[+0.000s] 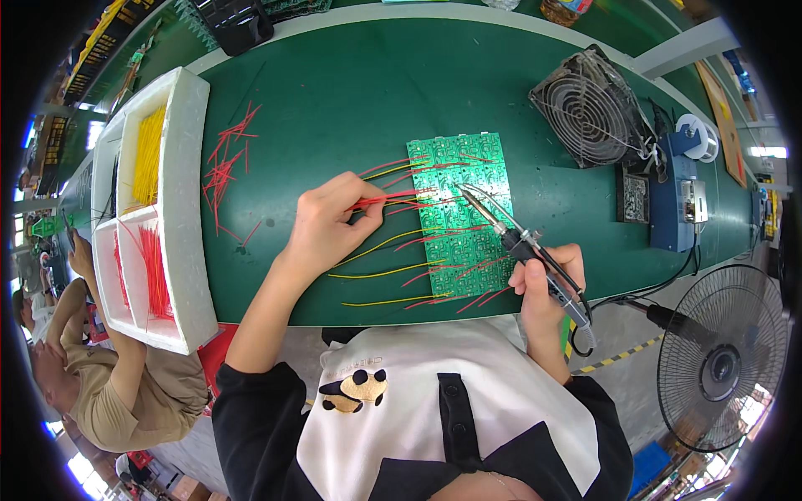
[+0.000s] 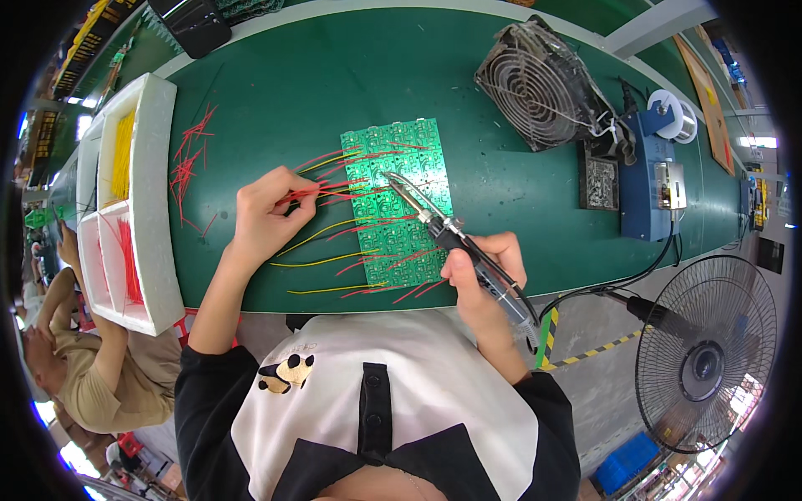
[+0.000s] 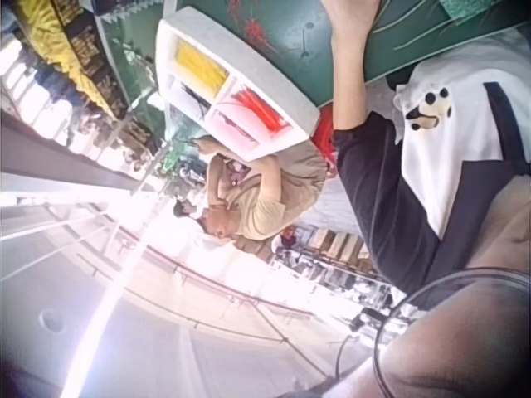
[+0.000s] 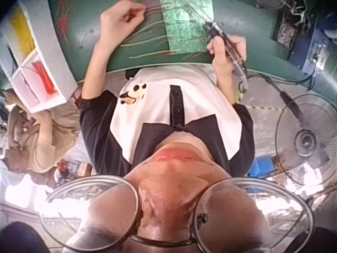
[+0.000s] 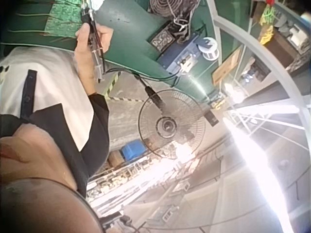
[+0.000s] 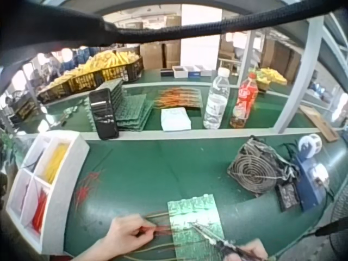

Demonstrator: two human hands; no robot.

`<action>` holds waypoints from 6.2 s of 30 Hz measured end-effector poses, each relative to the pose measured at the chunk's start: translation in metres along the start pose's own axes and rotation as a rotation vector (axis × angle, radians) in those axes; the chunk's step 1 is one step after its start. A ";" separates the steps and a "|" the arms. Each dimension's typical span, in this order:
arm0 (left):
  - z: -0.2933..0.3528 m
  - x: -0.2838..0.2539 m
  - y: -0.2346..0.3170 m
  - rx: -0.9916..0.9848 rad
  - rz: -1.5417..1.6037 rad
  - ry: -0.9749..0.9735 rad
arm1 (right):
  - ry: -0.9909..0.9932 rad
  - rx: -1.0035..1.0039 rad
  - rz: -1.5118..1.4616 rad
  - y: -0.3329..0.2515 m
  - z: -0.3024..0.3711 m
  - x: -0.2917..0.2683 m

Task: The person takes wires from a divided tray and solders them onto a circuit board using a soldering iron.

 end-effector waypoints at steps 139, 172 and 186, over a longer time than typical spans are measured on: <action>0.002 -0.011 -0.004 -0.247 0.036 -0.020 | 0.315 -0.153 0.166 -0.006 -0.009 -0.059; 0.040 0.007 -0.001 -0.139 0.040 0.108 | -0.120 0.019 -0.072 0.002 0.023 -0.011; 0.040 0.008 0.002 -0.115 0.024 0.098 | -0.161 -0.042 -0.014 -0.002 0.019 -0.007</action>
Point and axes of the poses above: each hand's wrist, its own z-axis away from the middle knuckle, its own x-axis out of the palm, y = z × x, the point moved 8 cm from there along -z, towards the middle knuckle, and after that the axes turned 11 degrees about -x, right-handed, at the moved point
